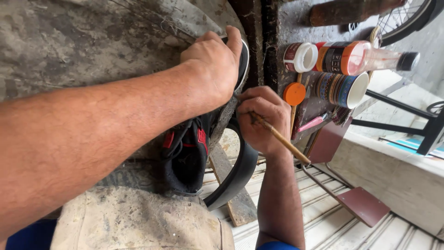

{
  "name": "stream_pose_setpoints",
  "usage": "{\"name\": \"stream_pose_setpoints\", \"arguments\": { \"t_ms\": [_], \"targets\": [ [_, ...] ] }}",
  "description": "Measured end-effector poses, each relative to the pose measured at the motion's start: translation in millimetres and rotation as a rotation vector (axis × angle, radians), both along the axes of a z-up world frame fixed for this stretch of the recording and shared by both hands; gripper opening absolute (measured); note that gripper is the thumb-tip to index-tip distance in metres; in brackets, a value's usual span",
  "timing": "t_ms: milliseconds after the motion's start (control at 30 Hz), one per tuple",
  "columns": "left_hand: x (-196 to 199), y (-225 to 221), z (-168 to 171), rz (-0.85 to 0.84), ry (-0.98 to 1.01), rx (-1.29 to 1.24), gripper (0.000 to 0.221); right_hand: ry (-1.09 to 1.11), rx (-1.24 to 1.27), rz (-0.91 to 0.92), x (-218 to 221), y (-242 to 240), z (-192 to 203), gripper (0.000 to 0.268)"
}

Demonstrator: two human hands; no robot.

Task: Apply adhesive to the sole and upper of a sneaker using a brush and a wooden stick for repair.

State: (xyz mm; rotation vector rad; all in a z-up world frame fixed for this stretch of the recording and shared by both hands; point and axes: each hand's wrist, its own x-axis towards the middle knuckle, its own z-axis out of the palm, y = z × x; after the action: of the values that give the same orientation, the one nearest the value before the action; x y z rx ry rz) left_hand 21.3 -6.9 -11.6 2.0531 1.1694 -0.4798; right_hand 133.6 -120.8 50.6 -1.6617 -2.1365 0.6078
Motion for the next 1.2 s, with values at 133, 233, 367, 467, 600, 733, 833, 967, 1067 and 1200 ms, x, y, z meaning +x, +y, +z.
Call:
{"name": "stream_pose_setpoints", "arguments": {
  "t_ms": [133,233,367,467,600,733,833,967,1067,1200],
  "targets": [
    [-0.6,-0.9,-3.9,0.04,-0.006,-0.007,0.117,0.052,-0.178,0.08,-2.9,3.4,1.8,0.02],
    [-2.5,0.3,-2.9,0.015,-0.007,-0.046,0.125,-0.004,-0.112,0.027,-4.2,7.8,3.2,0.015],
    [-0.9,-0.4,-7.8,-0.001,-0.019,-0.001,0.119,0.023,-0.168,0.064,-7.4,8.9,4.0,0.018],
    [0.4,-1.1,-10.4,0.007,-0.01,0.02,0.114,0.011,-0.099,0.01,-4.2,9.2,-1.9,0.018],
    [2.9,-1.5,-13.6,0.005,-0.001,0.041,0.11,-0.037,-0.008,0.053,-9.8,7.0,1.2,0.011],
    [-12.8,4.4,5.5,-0.051,-0.02,-0.037,0.112,0.015,-0.09,0.035,-8.3,0.4,-2.8,0.015],
    [-14.6,3.8,7.5,-0.036,-0.032,-0.059,0.118,-0.008,0.059,-0.049,-5.0,-3.0,-7.6,0.014],
    [-10.0,1.5,-1.3,-0.066,-0.022,0.012,0.11,0.053,0.05,0.004,-5.5,-7.3,-10.9,0.013],
    [-10.2,1.5,-3.8,-0.036,-0.024,0.028,0.116,0.172,0.065,-0.121,-0.8,-12.6,-16.7,0.014],
    [-14.3,1.0,-5.1,-0.02,-0.061,0.045,0.132,0.302,0.118,-0.256,4.5,-24.4,-27.9,0.015]
  ]
}}
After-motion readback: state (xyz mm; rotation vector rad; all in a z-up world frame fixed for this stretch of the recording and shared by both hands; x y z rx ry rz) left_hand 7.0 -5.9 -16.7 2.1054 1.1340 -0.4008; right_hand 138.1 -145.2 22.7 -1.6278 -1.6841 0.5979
